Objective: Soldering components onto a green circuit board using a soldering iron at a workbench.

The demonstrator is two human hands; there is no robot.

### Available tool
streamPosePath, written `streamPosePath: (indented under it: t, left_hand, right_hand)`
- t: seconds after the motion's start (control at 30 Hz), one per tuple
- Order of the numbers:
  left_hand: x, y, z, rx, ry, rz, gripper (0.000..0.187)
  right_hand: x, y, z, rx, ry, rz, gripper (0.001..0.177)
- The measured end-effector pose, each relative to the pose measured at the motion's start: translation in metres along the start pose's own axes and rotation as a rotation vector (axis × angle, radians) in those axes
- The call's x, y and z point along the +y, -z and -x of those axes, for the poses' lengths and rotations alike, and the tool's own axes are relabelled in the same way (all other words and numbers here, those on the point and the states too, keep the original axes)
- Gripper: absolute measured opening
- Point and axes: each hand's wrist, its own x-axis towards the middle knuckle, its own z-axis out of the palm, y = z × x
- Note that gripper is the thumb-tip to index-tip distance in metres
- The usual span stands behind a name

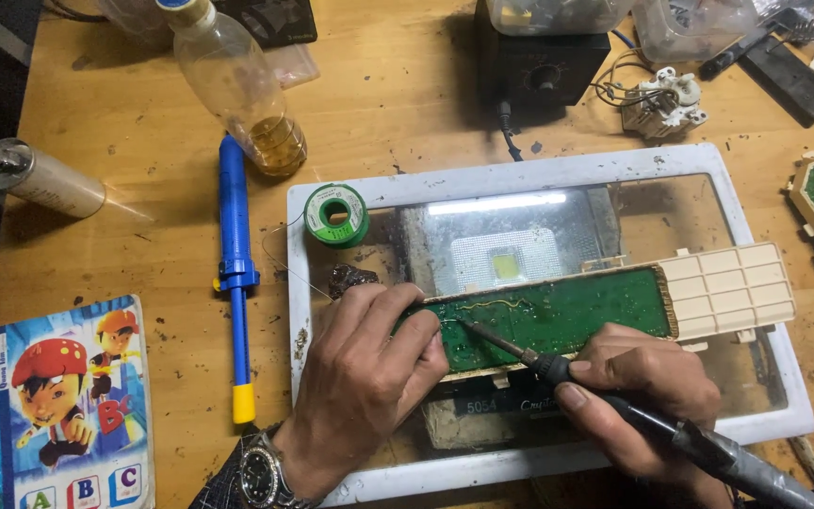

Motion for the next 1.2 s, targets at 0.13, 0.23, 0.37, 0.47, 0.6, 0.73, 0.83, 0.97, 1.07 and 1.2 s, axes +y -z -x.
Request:
streamPosePath:
  t: [0.13,0.23,0.37,0.47,0.6,0.73,0.83,0.97,1.07,1.2]
  left_hand:
    - [-0.0003,0.0000,0.0002,0.003,0.001,-0.008,0.004]
    - [-0.0003,-0.0008,0.0007,-0.004,-0.001,0.020,0.005]
    - [-0.0005,-0.0023,0.0017,0.008,0.003,-0.011,0.007]
    - [-0.0006,-0.0016,0.0014,-0.001,-0.001,-0.008,0.007]
    - [-0.0006,-0.0023,0.0017,-0.002,-0.001,-0.029,0.008]
    - [-0.0004,-0.0011,0.0004,-0.002,-0.008,-0.025,0.007]
    - [-0.0004,-0.0014,0.0001,-0.003,-0.005,0.004,0.007]
    - [-0.0004,-0.0023,0.0011,0.004,-0.004,-0.010,0.006]
    - [0.0000,-0.0013,0.0008,0.002,-0.003,-0.024,0.006]
    - [-0.0003,-0.0020,0.0013,-0.009,0.001,-0.036,0.007]
  right_hand:
    - [-0.0016,0.0001,0.0003,-0.010,-0.010,0.007,0.015]
    - [-0.0033,-0.0006,-0.0013,0.009,-0.016,0.013,0.014]
    - [-0.0024,-0.0008,-0.0013,-0.002,-0.005,0.001,0.014]
    - [-0.0023,-0.0002,-0.0008,-0.001,-0.009,0.001,0.014]
    - [-0.0012,-0.0001,-0.0010,-0.002,0.008,0.011,0.014]
    - [-0.0049,-0.0009,-0.0016,0.000,-0.028,0.003,0.014]
    - [-0.0033,-0.0016,-0.0007,0.019,-0.017,-0.003,0.014]
    - [0.0005,-0.0006,0.0003,0.007,-0.002,-0.002,0.014]
    - [0.0024,0.0003,0.0006,-0.004,0.017,0.001,0.014]
    - [0.0012,-0.0002,-0.0004,-0.004,0.022,0.006,0.014]
